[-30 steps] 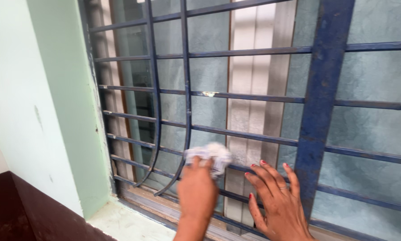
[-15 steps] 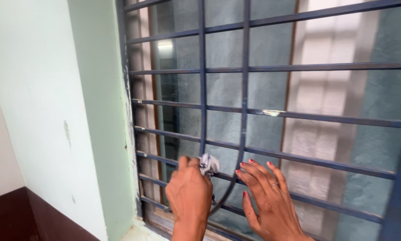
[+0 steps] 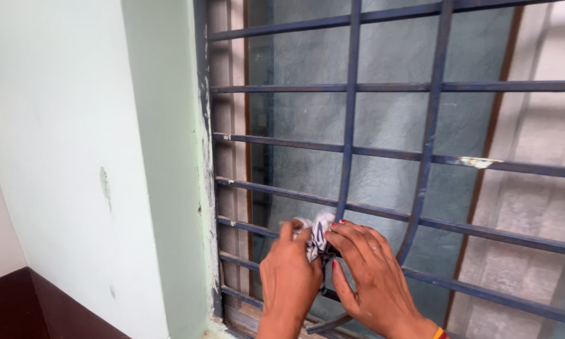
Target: The person wipes a window grill with a cloth by hand, moving the cloth along the metal bars and the lower frame.
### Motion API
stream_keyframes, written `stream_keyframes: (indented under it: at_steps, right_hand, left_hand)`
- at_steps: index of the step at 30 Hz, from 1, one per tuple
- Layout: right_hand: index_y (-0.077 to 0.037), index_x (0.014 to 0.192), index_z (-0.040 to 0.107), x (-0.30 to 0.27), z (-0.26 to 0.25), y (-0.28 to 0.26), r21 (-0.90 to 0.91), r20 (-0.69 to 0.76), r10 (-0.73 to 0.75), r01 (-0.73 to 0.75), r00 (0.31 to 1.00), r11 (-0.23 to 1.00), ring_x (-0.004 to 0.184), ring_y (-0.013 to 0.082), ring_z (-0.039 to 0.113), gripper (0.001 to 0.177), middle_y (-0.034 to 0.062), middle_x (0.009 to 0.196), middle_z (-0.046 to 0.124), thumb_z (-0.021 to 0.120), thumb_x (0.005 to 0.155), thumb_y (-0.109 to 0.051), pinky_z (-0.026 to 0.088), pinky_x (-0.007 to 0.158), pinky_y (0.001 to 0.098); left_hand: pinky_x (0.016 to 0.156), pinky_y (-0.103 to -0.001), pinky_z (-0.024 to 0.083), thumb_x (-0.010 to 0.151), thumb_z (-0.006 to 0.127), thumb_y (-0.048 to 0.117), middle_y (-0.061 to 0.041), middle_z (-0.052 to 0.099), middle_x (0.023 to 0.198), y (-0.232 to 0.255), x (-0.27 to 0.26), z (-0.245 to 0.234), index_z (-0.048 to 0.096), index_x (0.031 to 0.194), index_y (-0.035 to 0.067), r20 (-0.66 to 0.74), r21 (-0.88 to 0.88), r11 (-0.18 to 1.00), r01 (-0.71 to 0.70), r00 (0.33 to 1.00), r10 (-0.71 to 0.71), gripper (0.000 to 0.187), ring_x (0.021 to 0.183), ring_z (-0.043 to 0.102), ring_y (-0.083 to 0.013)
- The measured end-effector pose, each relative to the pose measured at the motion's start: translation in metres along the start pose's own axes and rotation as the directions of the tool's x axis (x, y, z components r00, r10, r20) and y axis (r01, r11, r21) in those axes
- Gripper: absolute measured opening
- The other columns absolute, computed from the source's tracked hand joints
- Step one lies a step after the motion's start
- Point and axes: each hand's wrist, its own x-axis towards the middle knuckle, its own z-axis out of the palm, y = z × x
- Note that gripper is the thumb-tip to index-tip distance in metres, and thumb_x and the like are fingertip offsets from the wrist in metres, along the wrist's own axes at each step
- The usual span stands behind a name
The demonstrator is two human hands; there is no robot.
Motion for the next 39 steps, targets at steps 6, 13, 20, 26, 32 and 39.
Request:
stream_keyframes:
  at_steps: [6,13,20,26,32,39]
  right_hand:
    - [-0.005,0.124,0.060,-0.004,0.022,0.000,-0.045,-0.093,0.092,-0.096,0.991,0.994,0.122,0.0351,0.055,0.042,0.0164,0.136,0.056,0.067,0.083,-0.015,0.048,0.096,0.0471]
    - [-0.005,0.121,0.059,-0.016,0.051,0.011,-0.284,-0.045,0.163,-0.169,0.986,0.944,0.082,0.0301,0.069,0.042,0.0153,0.114,0.067,0.069,0.085,-0.024,0.055,0.067,0.0426]
    - [-0.004,0.123,0.059,-0.022,0.059,0.012,-0.309,-0.036,0.198,-0.200,0.979,0.930,0.066,0.0259,0.065,0.044,0.0092,0.080,0.067,0.069,0.085,-0.024,0.050,0.062,0.0424]
    - [-0.006,0.126,0.056,-0.020,0.055,0.007,-0.260,-0.012,0.243,-0.237,0.970,0.936,0.068,0.0268,0.064,0.045,0.0088,0.082,0.067,0.068,0.086,-0.023,0.049,0.067,0.0434]
    - [-0.009,0.128,0.054,-0.018,0.057,0.002,-0.268,-0.020,0.277,-0.272,0.961,0.924,0.074,0.0314,0.065,0.047,0.0122,0.084,0.068,0.068,0.086,-0.026,0.049,0.072,0.0444]
    - [-0.010,0.130,0.053,-0.015,0.053,-0.001,-0.211,-0.014,0.340,-0.335,0.940,0.918,0.076,0.0327,0.067,0.048,0.0141,0.083,0.069,0.067,0.087,-0.027,0.050,0.076,0.0475]
  left_hand:
    - [0.086,-0.047,0.055,0.084,0.071,0.009,-0.009,0.065,0.123,-0.059,0.023,-0.004,0.072,0.117,0.011,-0.028,0.166,0.963,0.211,0.978,-0.209,0.033,0.101,0.069,-0.0345]
    - [0.081,-0.047,0.056,0.075,0.071,0.011,-0.016,0.065,0.131,-0.099,0.033,0.003,0.074,0.122,0.020,0.159,0.244,0.970,-0.018,0.987,-0.022,0.048,0.101,0.068,-0.0368]
    - [0.086,-0.045,0.058,0.091,0.059,0.011,-0.012,0.067,0.124,-0.085,0.021,0.012,0.071,0.122,0.016,0.347,0.080,0.996,-0.050,0.938,0.019,0.034,0.101,0.070,-0.0333]
    - [0.083,-0.049,0.056,0.083,0.066,0.006,-0.013,0.062,0.134,-0.106,0.038,-0.012,0.073,0.122,0.020,0.150,0.201,0.972,0.121,0.977,-0.153,0.042,0.101,0.067,-0.0384]
    - [0.098,-0.045,0.053,0.081,0.068,0.004,-0.014,0.059,0.138,-0.089,0.015,0.002,0.068,0.131,0.018,0.400,-0.062,0.998,0.014,0.916,0.012,0.052,0.117,0.065,-0.0375]
    - [0.094,-0.048,0.052,0.075,0.072,0.004,-0.020,0.048,0.146,-0.131,-0.015,-0.004,0.060,0.137,0.009,-0.073,0.021,0.971,0.240,0.969,-0.238,0.063,0.119,0.060,-0.0427]
